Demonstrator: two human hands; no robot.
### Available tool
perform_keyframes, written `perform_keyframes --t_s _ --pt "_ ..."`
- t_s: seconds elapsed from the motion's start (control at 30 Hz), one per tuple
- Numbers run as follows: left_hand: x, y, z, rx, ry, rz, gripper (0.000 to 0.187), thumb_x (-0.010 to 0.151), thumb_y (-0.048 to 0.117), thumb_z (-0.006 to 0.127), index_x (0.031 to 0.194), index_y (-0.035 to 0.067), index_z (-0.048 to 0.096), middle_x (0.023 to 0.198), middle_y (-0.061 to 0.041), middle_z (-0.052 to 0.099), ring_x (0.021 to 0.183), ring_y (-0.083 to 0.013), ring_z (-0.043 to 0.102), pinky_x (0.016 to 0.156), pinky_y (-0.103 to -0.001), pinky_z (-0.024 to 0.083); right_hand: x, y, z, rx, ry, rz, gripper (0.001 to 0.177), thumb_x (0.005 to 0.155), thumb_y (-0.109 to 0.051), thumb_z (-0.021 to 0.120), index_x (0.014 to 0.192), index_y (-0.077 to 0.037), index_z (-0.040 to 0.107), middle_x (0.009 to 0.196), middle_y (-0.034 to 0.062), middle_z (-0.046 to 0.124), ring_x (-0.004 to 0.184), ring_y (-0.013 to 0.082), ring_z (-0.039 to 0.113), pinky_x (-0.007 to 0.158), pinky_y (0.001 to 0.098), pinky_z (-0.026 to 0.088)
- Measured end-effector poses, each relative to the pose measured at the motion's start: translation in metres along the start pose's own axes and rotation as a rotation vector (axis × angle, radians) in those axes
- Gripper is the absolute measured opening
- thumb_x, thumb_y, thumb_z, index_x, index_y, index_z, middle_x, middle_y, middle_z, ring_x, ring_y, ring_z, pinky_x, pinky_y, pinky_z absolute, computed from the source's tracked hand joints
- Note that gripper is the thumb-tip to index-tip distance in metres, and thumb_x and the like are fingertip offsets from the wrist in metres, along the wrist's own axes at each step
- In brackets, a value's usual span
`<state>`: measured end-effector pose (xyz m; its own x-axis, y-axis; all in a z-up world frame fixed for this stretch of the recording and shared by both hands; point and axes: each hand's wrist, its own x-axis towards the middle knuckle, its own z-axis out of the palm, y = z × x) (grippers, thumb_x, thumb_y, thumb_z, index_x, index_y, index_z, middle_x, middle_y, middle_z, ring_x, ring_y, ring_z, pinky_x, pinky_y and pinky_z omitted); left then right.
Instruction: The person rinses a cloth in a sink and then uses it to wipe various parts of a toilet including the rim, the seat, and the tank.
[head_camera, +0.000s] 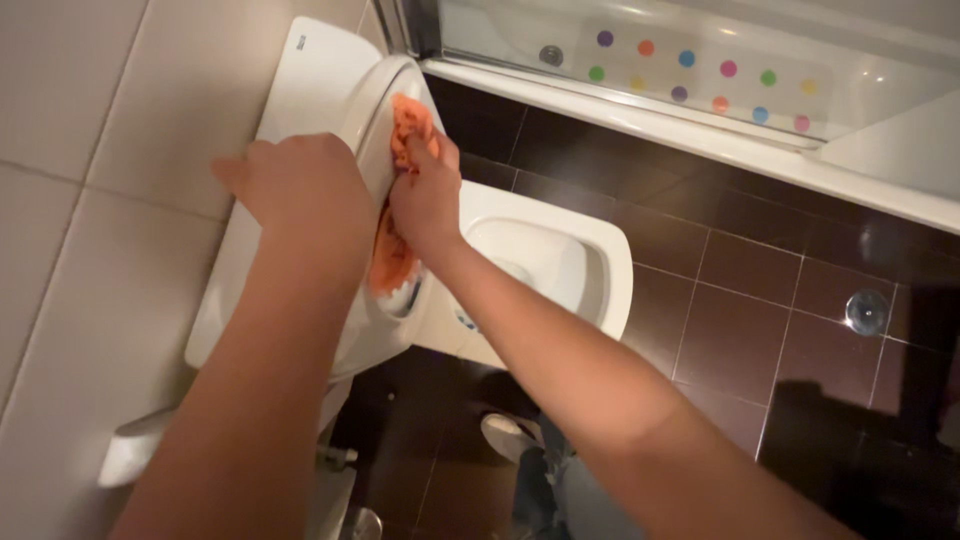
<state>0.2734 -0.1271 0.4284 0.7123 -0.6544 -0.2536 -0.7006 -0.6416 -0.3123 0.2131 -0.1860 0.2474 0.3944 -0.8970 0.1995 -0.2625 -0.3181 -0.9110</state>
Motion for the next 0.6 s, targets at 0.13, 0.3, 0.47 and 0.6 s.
perform_keyframes --t_s 0.13,0.3,0.47,0.6 --pt "0.011 0.032 0.003 -0.024 0.238 0.078 0.014 0.078 0.026 0.075 0.091 0.019 0.076 0.095 -0.003 0.068 0.096 -0.0283 0.064 0.081 -0.047 0.040 0.001 -0.013 -0.014 0.127 -0.095 -0.022 0.041 0.084 -0.002 0.066 0.124 -0.001 0.070 0.139 0.0243 0.051 0.129 0.0419 0.050 0.108 0.0413 0.044" --pt "0.012 0.064 0.033 -0.166 0.537 0.158 0.012 0.080 0.025 0.074 0.084 0.014 0.074 0.097 -0.004 0.065 0.094 -0.0278 0.061 0.079 -0.047 0.041 -0.004 0.002 -0.018 0.757 -0.095 0.092 0.038 0.099 0.000 0.056 0.136 -0.005 0.062 0.138 0.0248 0.055 0.127 0.0360 0.058 0.111 0.0382 0.047" --pt "0.014 0.022 0.054 -0.050 0.683 0.154 0.003 0.081 0.010 0.069 0.084 0.012 0.070 0.096 -0.004 0.063 0.099 -0.0275 0.060 0.080 -0.045 0.039 0.004 0.062 0.029 0.146 0.103 0.034 0.052 0.086 0.002 0.057 0.136 -0.008 0.062 0.146 0.0229 0.051 0.133 0.0405 0.052 0.111 0.0404 0.047" --pt "0.013 0.011 0.054 -0.127 0.654 0.133 0.005 0.080 0.007 0.065 0.083 0.010 0.063 0.094 -0.004 0.061 0.090 -0.0267 0.058 0.080 -0.046 0.037 0.005 0.094 0.038 0.099 0.065 0.043 0.052 0.084 0.003 0.058 0.134 -0.007 0.064 0.146 0.0243 0.050 0.136 0.0425 0.051 0.115 0.0426 0.044"
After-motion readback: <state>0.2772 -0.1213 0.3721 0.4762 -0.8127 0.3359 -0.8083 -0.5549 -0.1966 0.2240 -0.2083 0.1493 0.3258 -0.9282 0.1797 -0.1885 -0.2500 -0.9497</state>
